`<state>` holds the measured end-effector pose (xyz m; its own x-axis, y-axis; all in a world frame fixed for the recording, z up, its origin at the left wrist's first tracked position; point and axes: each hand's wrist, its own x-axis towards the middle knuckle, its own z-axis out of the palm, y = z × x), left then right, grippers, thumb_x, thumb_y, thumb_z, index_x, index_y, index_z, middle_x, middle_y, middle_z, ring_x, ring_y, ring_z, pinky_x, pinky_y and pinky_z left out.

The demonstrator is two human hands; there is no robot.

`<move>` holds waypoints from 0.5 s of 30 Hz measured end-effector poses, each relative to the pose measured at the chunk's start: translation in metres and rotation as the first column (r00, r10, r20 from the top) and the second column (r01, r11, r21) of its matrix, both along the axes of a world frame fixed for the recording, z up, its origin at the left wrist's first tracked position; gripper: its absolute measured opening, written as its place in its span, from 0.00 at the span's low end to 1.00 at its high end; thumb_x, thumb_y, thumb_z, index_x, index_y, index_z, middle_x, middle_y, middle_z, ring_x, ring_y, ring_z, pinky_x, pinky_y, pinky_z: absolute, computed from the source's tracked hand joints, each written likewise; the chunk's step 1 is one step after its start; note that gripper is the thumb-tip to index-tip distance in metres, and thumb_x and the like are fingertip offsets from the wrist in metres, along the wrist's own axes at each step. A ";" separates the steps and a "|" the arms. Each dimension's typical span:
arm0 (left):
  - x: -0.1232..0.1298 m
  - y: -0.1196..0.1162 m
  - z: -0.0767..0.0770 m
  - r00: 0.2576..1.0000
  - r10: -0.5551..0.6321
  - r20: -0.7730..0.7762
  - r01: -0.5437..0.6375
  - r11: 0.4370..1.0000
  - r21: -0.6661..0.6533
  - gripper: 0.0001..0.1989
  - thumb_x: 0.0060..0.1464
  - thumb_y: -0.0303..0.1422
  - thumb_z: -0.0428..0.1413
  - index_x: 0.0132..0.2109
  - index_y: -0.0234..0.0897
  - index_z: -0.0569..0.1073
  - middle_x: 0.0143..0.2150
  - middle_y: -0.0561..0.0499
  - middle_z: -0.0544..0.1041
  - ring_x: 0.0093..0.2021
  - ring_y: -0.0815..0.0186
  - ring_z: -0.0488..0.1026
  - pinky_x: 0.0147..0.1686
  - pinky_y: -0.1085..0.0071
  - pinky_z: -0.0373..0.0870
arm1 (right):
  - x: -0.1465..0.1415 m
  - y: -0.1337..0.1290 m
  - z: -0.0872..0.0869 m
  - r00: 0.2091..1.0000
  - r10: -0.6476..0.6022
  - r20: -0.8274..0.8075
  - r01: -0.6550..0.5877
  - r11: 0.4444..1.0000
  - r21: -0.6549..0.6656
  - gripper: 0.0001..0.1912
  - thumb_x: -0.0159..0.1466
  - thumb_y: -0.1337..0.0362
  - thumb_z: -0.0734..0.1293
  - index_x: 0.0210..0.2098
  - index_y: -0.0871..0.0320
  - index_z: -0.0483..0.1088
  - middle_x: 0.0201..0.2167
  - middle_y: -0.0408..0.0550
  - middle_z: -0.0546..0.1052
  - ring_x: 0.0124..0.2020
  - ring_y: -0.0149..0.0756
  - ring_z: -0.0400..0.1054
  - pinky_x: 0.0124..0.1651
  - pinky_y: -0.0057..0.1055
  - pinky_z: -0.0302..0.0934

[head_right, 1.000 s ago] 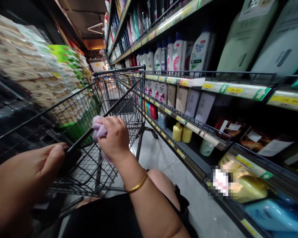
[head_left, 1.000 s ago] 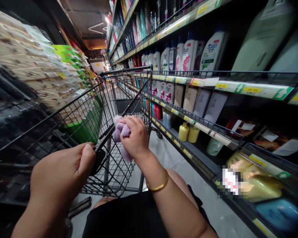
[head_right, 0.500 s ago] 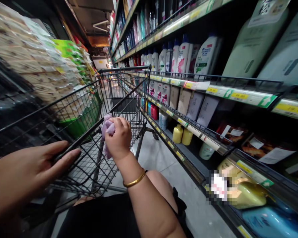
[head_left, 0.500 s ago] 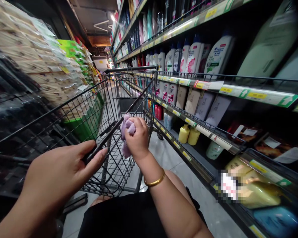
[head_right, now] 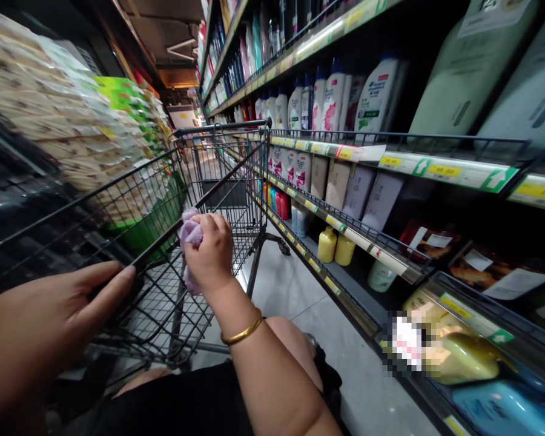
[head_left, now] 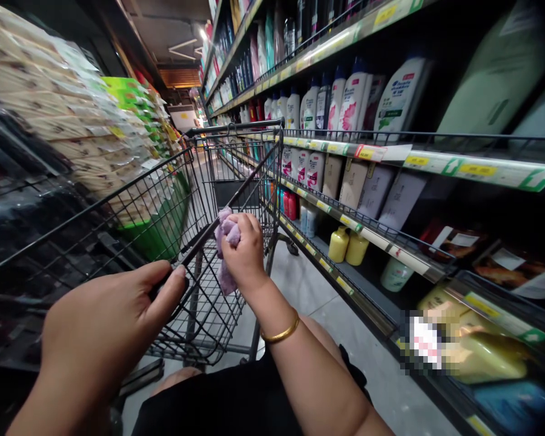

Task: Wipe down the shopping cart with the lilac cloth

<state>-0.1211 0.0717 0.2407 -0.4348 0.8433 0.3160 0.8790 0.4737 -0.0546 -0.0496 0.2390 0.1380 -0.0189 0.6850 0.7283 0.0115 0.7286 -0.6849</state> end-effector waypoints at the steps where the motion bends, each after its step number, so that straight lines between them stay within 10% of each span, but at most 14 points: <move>1: 0.001 0.002 0.001 1.000 0.024 -0.018 -0.025 0.999 -0.022 0.32 0.59 0.57 0.35 0.31 0.51 0.80 0.26 0.42 0.78 0.29 0.48 0.74 0.26 0.62 0.52 | -0.001 0.001 -0.001 1.000 0.001 -0.008 -0.001 1.000 -0.012 0.10 0.61 0.71 0.67 0.42 0.53 0.70 0.45 0.49 0.76 0.51 0.40 0.70 0.59 0.38 0.67; 10: 0.006 0.017 0.001 0.992 0.055 -0.116 -0.067 0.992 -0.104 0.33 0.64 0.55 0.33 0.35 0.47 0.79 0.30 0.44 0.79 0.30 0.54 0.73 0.27 0.64 0.51 | -0.008 -0.001 -0.018 0.995 -0.037 -0.090 0.010 0.959 -0.284 0.15 0.56 0.74 0.66 0.42 0.53 0.70 0.45 0.47 0.78 0.50 0.38 0.72 0.58 0.36 0.67; 15: 0.012 0.023 0.002 0.991 0.030 -0.127 -0.043 0.994 -0.103 0.29 0.67 0.52 0.34 0.31 0.44 0.71 0.28 0.45 0.76 0.29 0.56 0.72 0.26 0.65 0.48 | 0.009 -0.011 0.003 0.984 0.037 -0.174 -0.080 0.965 -0.248 0.13 0.56 0.72 0.65 0.40 0.53 0.71 0.42 0.45 0.77 0.45 0.36 0.72 0.54 0.33 0.68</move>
<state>-0.1094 0.0943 0.2427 -0.4282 0.8591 0.2805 0.8444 0.4909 -0.2145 -0.0405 0.2278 0.1415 0.0426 0.8485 0.5275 -0.1559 0.5272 -0.8353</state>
